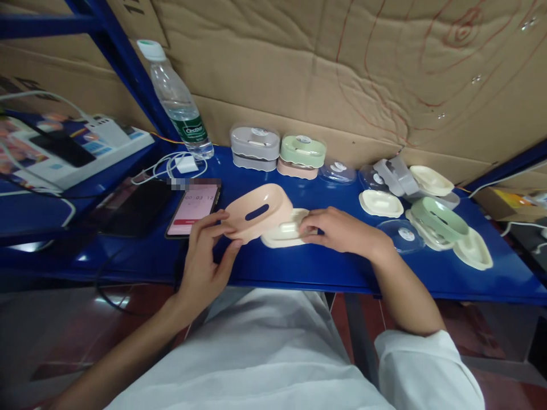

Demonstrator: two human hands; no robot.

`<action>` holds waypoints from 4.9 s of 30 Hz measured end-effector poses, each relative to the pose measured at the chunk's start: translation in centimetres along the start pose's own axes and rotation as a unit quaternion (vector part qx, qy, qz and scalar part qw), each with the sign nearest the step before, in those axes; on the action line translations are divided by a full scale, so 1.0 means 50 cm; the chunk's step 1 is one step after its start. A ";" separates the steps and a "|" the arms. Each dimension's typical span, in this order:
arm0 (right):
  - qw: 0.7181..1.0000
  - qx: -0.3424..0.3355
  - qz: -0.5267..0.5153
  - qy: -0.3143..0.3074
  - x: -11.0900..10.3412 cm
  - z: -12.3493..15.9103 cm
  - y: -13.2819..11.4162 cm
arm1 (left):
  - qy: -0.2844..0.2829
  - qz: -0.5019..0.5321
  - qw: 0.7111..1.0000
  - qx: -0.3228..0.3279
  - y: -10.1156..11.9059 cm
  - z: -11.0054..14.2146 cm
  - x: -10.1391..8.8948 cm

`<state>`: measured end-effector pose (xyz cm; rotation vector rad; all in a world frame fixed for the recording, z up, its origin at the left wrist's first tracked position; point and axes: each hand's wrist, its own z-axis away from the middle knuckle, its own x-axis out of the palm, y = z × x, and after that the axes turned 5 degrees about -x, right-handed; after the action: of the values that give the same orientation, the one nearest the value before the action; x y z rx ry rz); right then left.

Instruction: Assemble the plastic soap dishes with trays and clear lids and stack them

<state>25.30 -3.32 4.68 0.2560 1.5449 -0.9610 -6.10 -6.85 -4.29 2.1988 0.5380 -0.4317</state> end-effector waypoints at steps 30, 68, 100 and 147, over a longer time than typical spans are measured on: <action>0.983 -0.078 0.140 0.092 0.099 -0.060 -0.009 | -0.133 -0.033 0.987 0.082 -0.012 0.005 0.019; 0.971 0.042 0.060 0.227 0.048 0.053 0.022 | -0.118 -0.063 0.990 -0.053 -0.007 0.006 0.020; 0.921 0.032 0.168 0.349 -0.050 -0.050 0.074 | -0.134 -0.037 0.986 -0.091 0.002 0.004 0.011; 0.786 0.544 0.204 0.213 -0.034 0.121 0.188 | -0.165 -0.086 0.982 -0.019 -0.006 0.007 0.010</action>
<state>36.20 -0.95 2.76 1.6551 1.0455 -1.3985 -5.86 -6.83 -4.94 1.9961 0.5488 -0.8530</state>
